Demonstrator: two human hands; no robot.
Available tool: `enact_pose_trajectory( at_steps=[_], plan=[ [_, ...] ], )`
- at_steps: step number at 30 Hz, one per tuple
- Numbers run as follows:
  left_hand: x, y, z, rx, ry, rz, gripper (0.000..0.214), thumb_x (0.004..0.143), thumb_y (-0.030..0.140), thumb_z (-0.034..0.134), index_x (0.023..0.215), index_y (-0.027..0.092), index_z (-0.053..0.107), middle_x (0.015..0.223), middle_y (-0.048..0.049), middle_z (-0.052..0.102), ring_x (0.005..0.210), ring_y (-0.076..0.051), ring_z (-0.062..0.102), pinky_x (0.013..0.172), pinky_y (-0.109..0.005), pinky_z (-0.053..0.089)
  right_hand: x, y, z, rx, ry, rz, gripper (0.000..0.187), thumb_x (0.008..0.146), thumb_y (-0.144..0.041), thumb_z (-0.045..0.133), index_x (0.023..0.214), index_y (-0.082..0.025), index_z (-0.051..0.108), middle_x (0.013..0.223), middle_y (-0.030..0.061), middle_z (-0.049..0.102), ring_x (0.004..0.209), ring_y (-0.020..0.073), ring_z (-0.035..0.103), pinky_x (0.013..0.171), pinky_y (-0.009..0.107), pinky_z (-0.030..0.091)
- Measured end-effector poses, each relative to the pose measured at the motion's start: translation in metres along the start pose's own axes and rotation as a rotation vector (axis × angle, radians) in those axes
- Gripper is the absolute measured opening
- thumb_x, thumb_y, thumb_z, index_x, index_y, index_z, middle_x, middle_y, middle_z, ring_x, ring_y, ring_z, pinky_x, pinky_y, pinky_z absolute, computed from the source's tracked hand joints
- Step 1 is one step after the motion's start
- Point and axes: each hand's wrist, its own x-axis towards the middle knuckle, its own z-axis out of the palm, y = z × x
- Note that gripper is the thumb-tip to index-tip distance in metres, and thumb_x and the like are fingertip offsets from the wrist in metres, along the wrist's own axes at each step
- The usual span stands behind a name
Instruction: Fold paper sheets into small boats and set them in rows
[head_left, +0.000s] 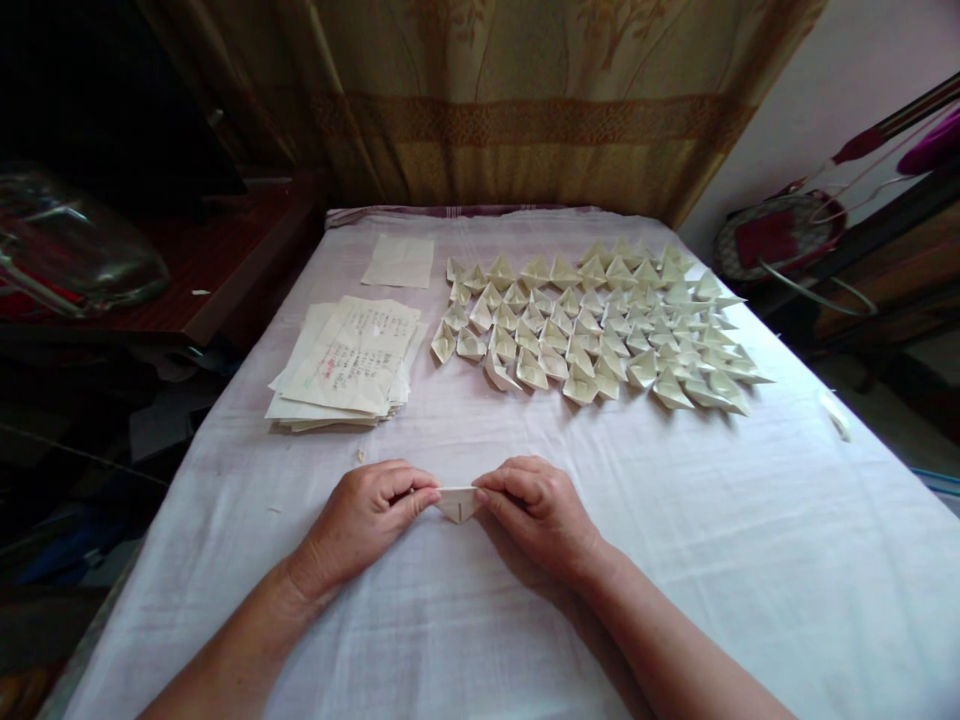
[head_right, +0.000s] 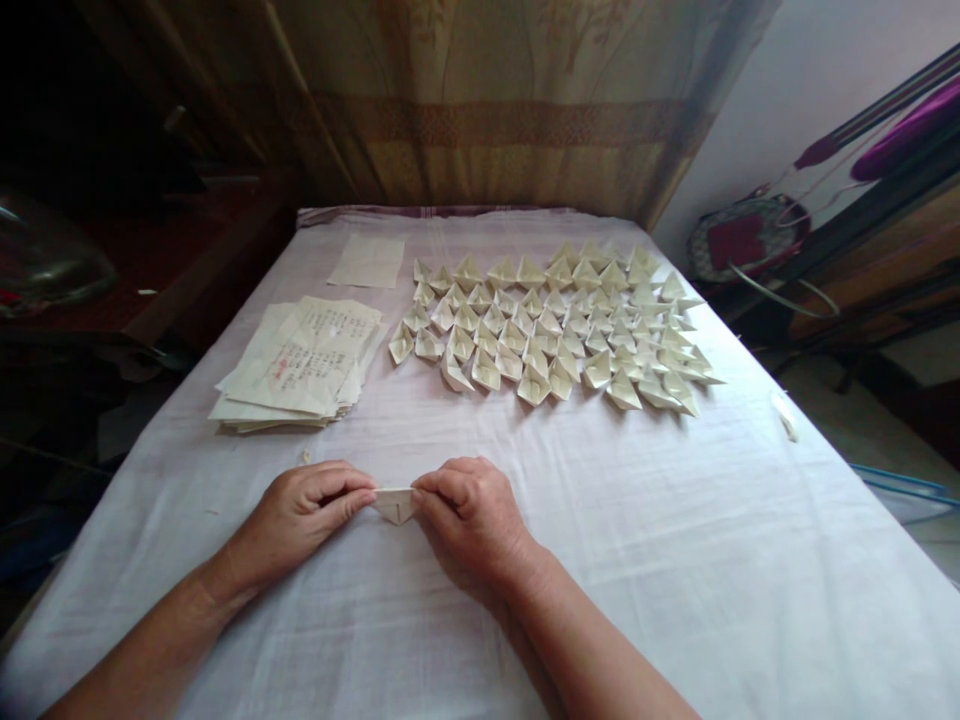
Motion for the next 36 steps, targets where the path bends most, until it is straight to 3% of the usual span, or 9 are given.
enact_pose_trajectory(
  at_steps=[4, 8, 12, 15, 19, 22, 28, 32, 36],
  plan=[
    [0.0, -0.001, -0.006, -0.153, -0.074, -0.224, 0.022, 0.082, 0.033, 0.063, 0.089, 0.02, 0.079, 0.086, -0.0031, 0.077, 0.077, -0.017, 0.068, 0.072, -0.024, 0.048, 0.003, 0.0, -0.002, 0.065, 0.024, 0.038, 0.015, 0.09, -0.023, 0.063, 0.082, -0.023, 0.074, 0.071, 0.0006, 0.072, 0.066, 0.0145, 0.065, 0.064, 0.025, 0.046],
    [0.0, -0.003, -0.007, -0.273, -0.125, -0.402, 0.031, 0.079, 0.038, 0.062, 0.094, 0.016, 0.079, 0.067, -0.0018, 0.07, 0.059, -0.014, 0.058, 0.057, -0.023, 0.043, 0.005, 0.0, -0.006, 0.113, -0.009, 0.028, 0.016, 0.091, -0.021, 0.06, 0.085, -0.023, 0.075, 0.074, 0.0011, 0.074, 0.067, 0.0143, 0.067, 0.064, 0.025, 0.048],
    [-0.001, -0.005, -0.008, -0.384, -0.133, -0.463, 0.036, 0.075, 0.04, 0.066, 0.097, 0.013, 0.076, 0.062, 0.0006, 0.064, 0.056, -0.011, 0.053, 0.054, -0.021, 0.039, 0.002, 0.002, -0.007, 0.142, -0.028, 0.006, 0.019, 0.092, -0.02, 0.055, 0.095, -0.022, 0.073, 0.083, 0.0027, 0.075, 0.074, 0.0156, 0.068, 0.069, 0.026, 0.05],
    [-0.001, -0.007, -0.01, -0.469, -0.173, -0.475, 0.038, 0.075, 0.04, 0.069, 0.102, 0.014, 0.075, 0.07, -0.0004, 0.067, 0.059, -0.011, 0.053, 0.055, -0.021, 0.039, 0.0, 0.003, -0.004, 0.182, 0.023, 0.106, 0.017, 0.09, -0.022, 0.055, 0.1, -0.022, 0.069, 0.081, 0.0009, 0.073, 0.072, 0.0154, 0.067, 0.067, 0.026, 0.05],
    [-0.002, -0.007, -0.011, -0.515, -0.224, -0.41, 0.035, 0.077, 0.038, 0.07, 0.105, 0.017, 0.074, 0.079, -0.002, 0.07, 0.063, -0.011, 0.053, 0.059, -0.02, 0.04, 0.0, 0.002, 0.002, 0.186, 0.079, 0.202, 0.007, 0.087, -0.023, 0.056, 0.089, -0.022, 0.063, 0.066, -0.0034, 0.063, 0.059, 0.013, 0.057, 0.057, 0.024, 0.045],
    [-0.002, -0.004, -0.008, -0.539, -0.222, -0.369, 0.031, 0.076, 0.036, 0.069, 0.1, 0.017, 0.076, 0.073, -0.0008, 0.068, 0.062, -0.011, 0.052, 0.057, -0.02, 0.039, 0.001, 0.0, 0.006, 0.111, 0.159, 0.124, 0.008, 0.088, -0.021, 0.055, 0.083, -0.022, 0.061, 0.076, 0.0004, 0.065, 0.068, 0.0146, 0.06, 0.063, 0.026, 0.048],
    [-0.001, 0.002, -0.002, -0.57, -0.14, -0.381, 0.033, 0.076, 0.041, 0.071, 0.097, 0.016, 0.077, 0.073, -0.0018, 0.069, 0.061, -0.012, 0.053, 0.056, -0.021, 0.04, -0.002, -0.006, 0.004, -0.107, 0.201, -0.145, 0.021, 0.091, -0.032, 0.058, 0.108, -0.022, 0.066, 0.123, 0.0125, 0.061, 0.111, 0.0255, 0.058, 0.093, 0.042, 0.048],
    [-0.002, 0.003, -0.001, -0.635, -0.109, -0.42, 0.038, 0.075, 0.045, 0.072, 0.1, 0.017, 0.075, 0.063, 0.0018, 0.063, 0.05, -0.007, 0.044, 0.048, -0.019, 0.033, -0.003, -0.012, 0.001, -0.207, 0.113, -0.258, 0.032, 0.088, -0.043, 0.064, 0.112, -0.021, 0.066, 0.121, 0.0126, 0.063, 0.108, 0.0277, 0.058, 0.09, 0.044, 0.046],
    [-0.002, 0.0, -0.002, -0.621, -0.129, -0.411, 0.041, 0.076, 0.049, 0.071, 0.1, 0.016, 0.075, 0.066, 0.0, 0.064, 0.052, -0.008, 0.046, 0.048, -0.019, 0.033, -0.001, -0.013, 0.002, -0.189, 0.089, -0.283, 0.02, 0.096, -0.029, 0.054, 0.111, -0.021, 0.065, 0.106, 0.0085, 0.07, 0.094, 0.0209, 0.062, 0.083, 0.038, 0.047]
  ],
)
